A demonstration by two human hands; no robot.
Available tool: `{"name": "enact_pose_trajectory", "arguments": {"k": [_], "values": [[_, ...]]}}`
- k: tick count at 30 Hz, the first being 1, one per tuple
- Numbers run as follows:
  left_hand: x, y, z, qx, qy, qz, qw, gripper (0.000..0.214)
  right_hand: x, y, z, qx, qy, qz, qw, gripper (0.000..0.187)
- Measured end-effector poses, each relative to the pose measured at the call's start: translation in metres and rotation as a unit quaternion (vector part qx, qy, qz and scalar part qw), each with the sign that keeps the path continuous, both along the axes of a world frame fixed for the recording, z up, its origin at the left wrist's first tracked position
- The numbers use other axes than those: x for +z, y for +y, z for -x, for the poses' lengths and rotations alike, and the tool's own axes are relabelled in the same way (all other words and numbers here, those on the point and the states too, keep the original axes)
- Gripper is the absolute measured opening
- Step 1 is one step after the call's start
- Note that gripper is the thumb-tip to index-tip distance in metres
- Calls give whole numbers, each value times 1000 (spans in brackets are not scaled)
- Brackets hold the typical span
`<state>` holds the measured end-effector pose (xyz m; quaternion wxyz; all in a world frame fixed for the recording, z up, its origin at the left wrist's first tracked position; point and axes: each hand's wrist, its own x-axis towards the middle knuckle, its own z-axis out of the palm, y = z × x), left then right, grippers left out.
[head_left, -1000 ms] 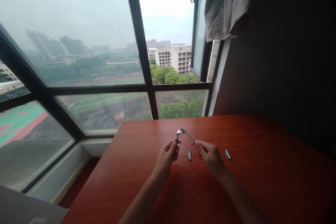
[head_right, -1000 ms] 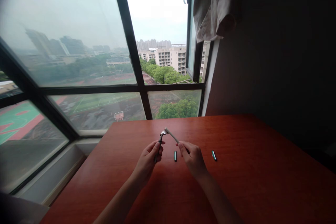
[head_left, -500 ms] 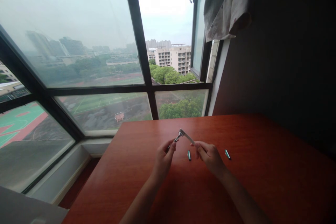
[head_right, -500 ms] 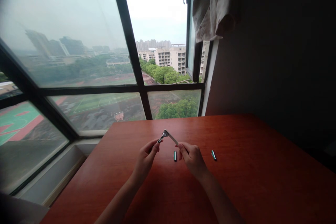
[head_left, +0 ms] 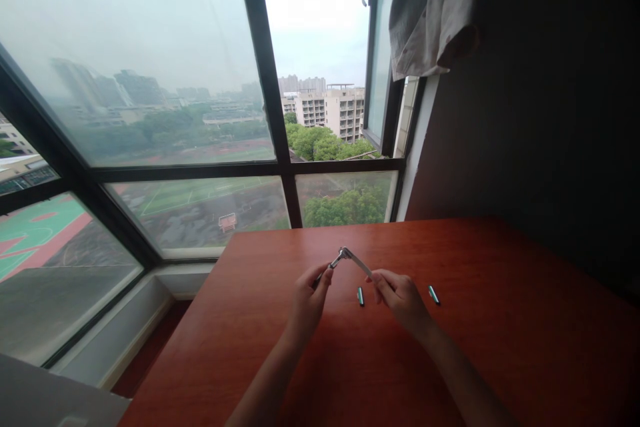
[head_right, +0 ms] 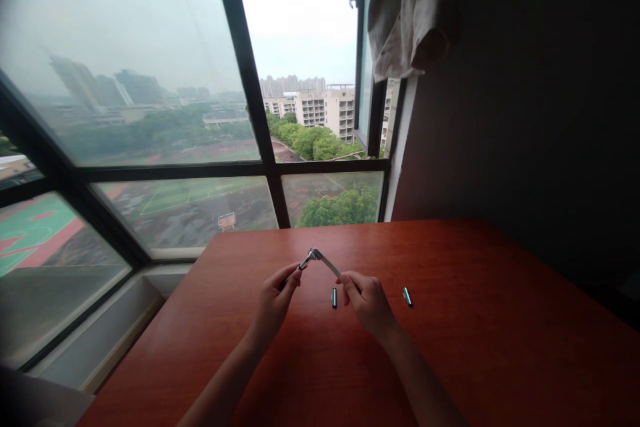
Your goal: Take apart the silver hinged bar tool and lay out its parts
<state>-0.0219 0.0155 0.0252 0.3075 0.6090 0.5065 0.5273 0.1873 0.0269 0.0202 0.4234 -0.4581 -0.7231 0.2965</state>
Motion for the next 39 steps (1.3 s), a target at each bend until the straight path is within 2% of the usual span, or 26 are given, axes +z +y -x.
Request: {"name": "enact_pose_trajectory", "arguments": {"k": [2, 7, 18, 28, 39], "values": [[0, 0, -1, -22, 14, 4, 1000, 36, 0, 0, 0, -3, -4, -3, 1000, 40], [2, -2, -4, -25, 19, -3, 999, 35, 1, 0, -1, -5, -1, -2, 1000, 40], [0, 1, 2, 27, -2, -1, 1000, 35, 1, -1, -2, 0, -2, -17, 1000, 39], [2, -1, -1, -38, 35, -13, 999, 33, 3, -2, -2, -9, 3, -18, 1000, 40], [4, -2, 1, 27, 29, -34, 999, 34, 5, -2, -1, -9, -8, -17, 1000, 42]]}}
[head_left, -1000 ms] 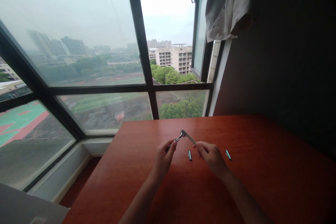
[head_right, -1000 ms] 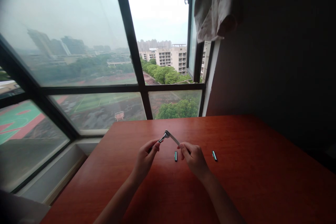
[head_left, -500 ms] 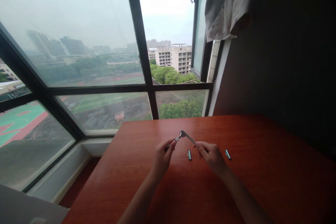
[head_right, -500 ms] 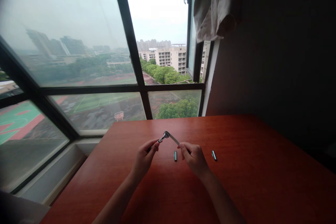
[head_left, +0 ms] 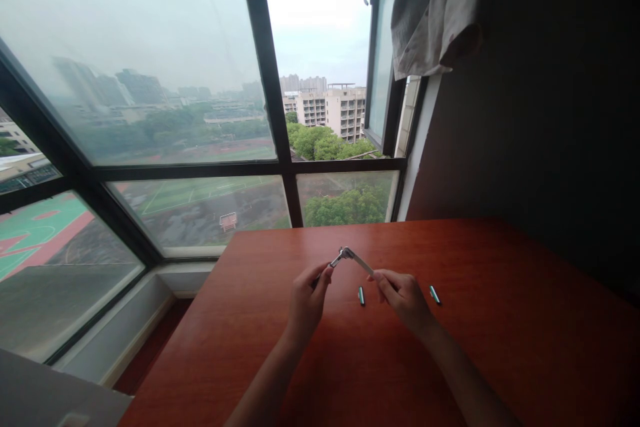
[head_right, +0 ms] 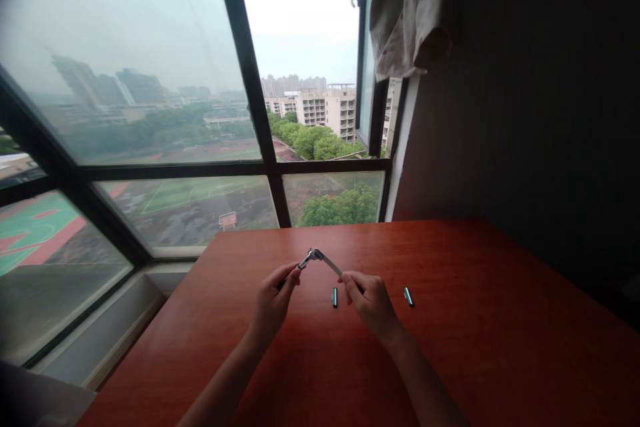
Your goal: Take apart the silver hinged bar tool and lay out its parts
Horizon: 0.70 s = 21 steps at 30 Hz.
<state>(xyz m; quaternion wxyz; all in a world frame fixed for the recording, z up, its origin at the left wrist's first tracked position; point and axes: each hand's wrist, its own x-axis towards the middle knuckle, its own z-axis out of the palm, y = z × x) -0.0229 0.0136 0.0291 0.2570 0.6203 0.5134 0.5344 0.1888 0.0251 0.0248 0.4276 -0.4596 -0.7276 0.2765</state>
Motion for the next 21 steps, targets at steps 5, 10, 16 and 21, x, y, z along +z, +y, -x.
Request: {"name": "enact_pose_trajectory", "arguments": {"k": [5, 10, 16, 21], "values": [[-2, 0, 1, 9, -12, 17, 1000, 36, -1, 0, 0, -3, -5, -4, 1000, 43], [2, -1, 0, 20, -19, 3, 1000, 37, -2, 1, 0, -4, -7, -2, 1000, 44], [1, -1, -3, -33, -15, 13, 999, 36, -1, 0, 0, -5, -5, -1, 1000, 44], [1, -1, -4, -46, -10, 12, 999, 36, 0, 0, 0, -5, -2, -2, 1000, 44]]}}
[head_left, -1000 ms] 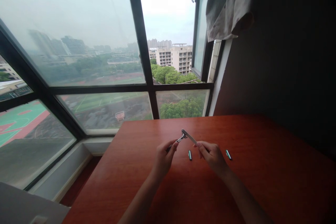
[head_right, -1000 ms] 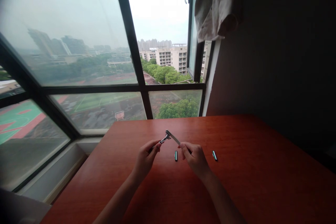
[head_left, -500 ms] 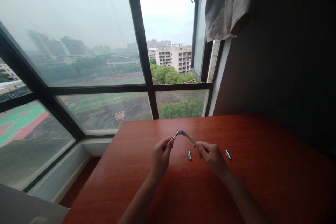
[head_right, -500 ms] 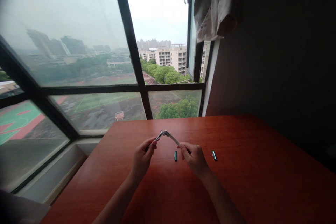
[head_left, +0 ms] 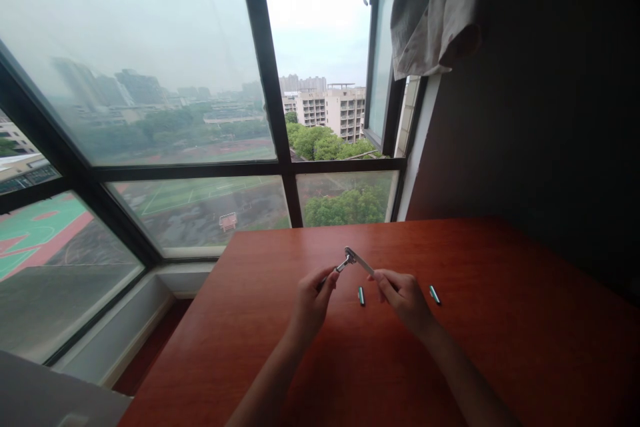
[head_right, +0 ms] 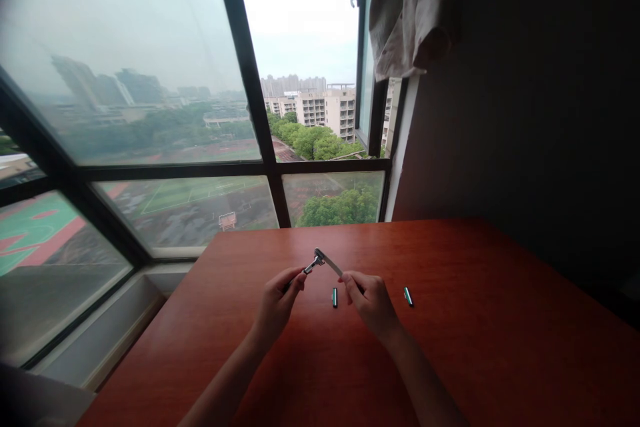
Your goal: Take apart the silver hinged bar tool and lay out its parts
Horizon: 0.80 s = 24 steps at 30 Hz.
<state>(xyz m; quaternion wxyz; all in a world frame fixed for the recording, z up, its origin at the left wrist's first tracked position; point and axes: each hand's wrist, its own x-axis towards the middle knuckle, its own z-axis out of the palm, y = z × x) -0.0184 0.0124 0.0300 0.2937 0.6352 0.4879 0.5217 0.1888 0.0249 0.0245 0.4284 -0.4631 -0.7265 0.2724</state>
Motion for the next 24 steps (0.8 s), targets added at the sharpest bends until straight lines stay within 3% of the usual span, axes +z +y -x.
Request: {"name": "enact_pose_trajectory", "arguments": {"k": [11, 17, 24], "values": [[0, 1, 7, 71, -13, 3, 997, 37, -1, 0, 1, 3, -7, -8, 1000, 45], [-1, 2, 6, 74, -18, 4, 997, 38, 1, 0, 2, -12, -9, -28, 999, 48], [-1, 1, 4, 56, 5, -6, 998, 34, 1, 0, 1, -17, 20, -40, 999, 36]]}}
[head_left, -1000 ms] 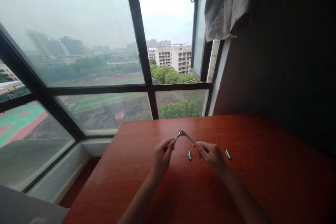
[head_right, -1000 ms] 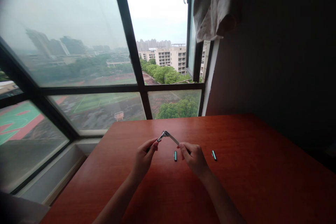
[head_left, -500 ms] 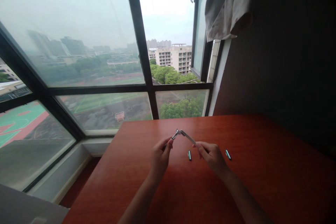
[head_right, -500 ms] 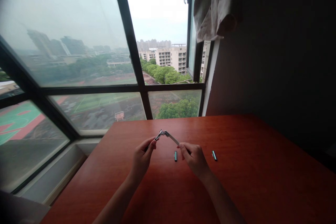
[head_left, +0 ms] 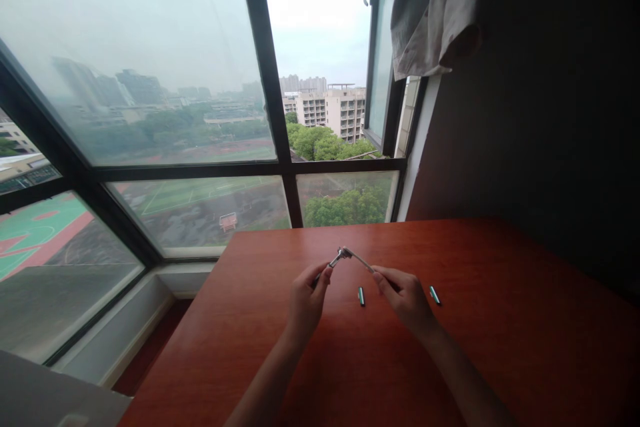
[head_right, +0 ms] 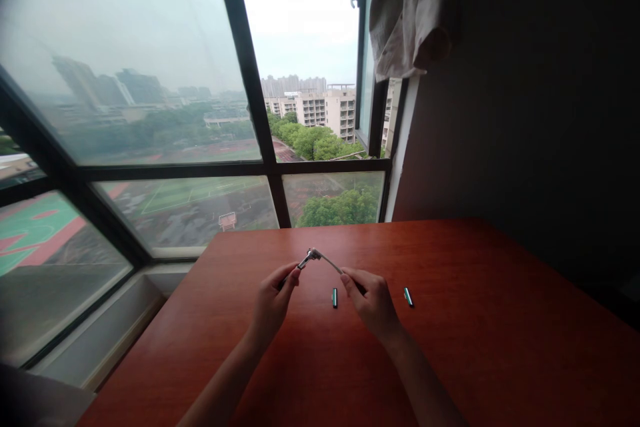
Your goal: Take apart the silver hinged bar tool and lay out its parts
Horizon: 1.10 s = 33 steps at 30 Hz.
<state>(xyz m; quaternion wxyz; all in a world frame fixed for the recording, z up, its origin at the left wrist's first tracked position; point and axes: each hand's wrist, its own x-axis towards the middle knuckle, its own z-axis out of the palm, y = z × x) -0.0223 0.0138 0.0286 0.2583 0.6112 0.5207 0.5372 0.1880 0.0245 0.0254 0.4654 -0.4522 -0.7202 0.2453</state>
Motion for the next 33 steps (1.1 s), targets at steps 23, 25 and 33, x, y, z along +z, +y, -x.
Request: {"name": "enact_pose_trajectory", "arguments": {"k": [23, 25, 33], "values": [[-1, 3, 1, -16, -83, 65, 994, 36, -9, 5, 2, -9, 12, -28, 1000, 22], [-1, 3, 2, -12, -83, 61, 995, 35, -9, 3, 1, -17, 25, -17, 999, 23], [-2, 3, 1, -8, -76, 56, 996, 34, -5, 2, 2, 10, 28, -13, 999, 23]]}}
